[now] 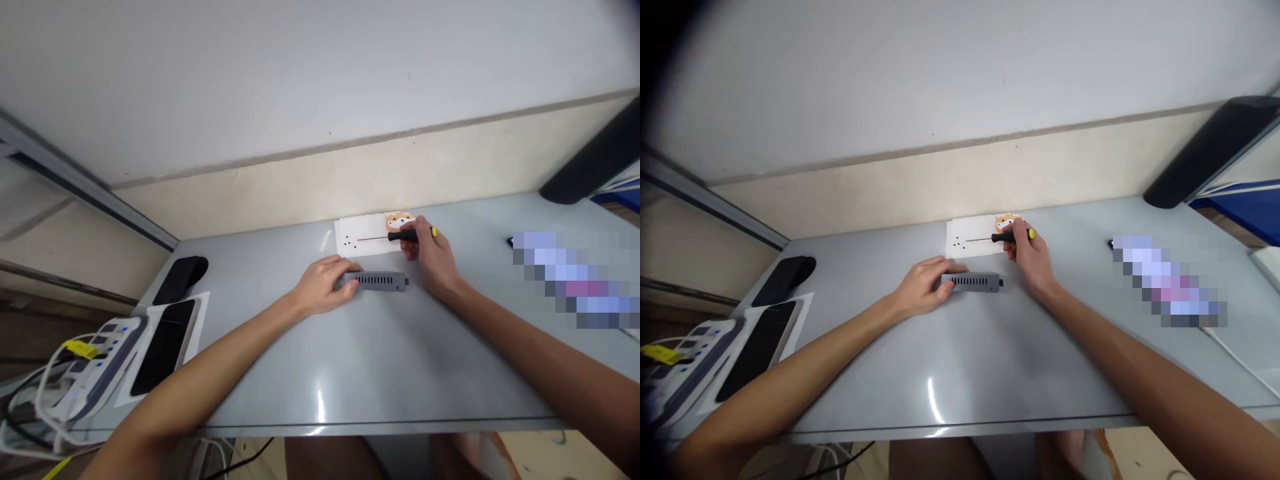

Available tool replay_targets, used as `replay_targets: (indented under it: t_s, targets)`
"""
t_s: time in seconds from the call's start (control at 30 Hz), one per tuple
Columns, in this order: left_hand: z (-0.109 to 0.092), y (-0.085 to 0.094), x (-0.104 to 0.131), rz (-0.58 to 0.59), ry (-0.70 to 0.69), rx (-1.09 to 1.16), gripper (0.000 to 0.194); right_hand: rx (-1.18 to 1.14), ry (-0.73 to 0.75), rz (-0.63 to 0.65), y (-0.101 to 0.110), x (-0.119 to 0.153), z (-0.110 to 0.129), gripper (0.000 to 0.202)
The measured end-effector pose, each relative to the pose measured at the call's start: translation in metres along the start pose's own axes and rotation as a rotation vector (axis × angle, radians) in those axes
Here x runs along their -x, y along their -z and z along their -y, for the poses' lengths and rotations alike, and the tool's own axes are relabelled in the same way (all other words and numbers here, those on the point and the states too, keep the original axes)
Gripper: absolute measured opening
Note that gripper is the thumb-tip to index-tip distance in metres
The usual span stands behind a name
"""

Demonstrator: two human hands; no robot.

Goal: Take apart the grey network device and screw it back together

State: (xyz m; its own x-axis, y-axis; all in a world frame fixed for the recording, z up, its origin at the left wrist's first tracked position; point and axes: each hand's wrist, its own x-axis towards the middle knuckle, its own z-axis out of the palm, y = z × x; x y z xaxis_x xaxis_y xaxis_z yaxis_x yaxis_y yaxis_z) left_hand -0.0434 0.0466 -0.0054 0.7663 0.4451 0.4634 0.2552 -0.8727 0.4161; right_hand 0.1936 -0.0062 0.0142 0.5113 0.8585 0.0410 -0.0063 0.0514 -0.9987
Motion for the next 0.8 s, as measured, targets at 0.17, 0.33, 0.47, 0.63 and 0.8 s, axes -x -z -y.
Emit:
replay_targets:
  t_s: [0.17, 0.33, 0.47, 0.63, 0.8]
  targets:
    - [-0.002, 0.003, -0.003, 0.075, 0.158, 0.087, 0.068, 0.094, 0.040, 0.038, 0.003, 0.003, 0.000, 0.075]
    - [-0.002, 0.006, -0.004, 0.078, 0.237, 0.171, 0.082, 0.101, -0.013, 0.041, 0.002, 0.003, 0.001, 0.074]
    - [0.000, 0.005, -0.003, 0.064, 0.272, 0.215, 0.077, 0.016, -0.023, 0.068, 0.003, 0.004, 0.002, 0.068]
    - [0.001, 0.003, -0.004, 0.054, 0.249, 0.219, 0.064, -0.224, -0.079, 0.065, 0.008, 0.006, 0.013, 0.056]
    - [-0.002, 0.002, -0.006, 0.052, 0.268, 0.178, 0.050, -0.328, -0.163, 0.141, 0.012, 0.009, 0.028, 0.048]
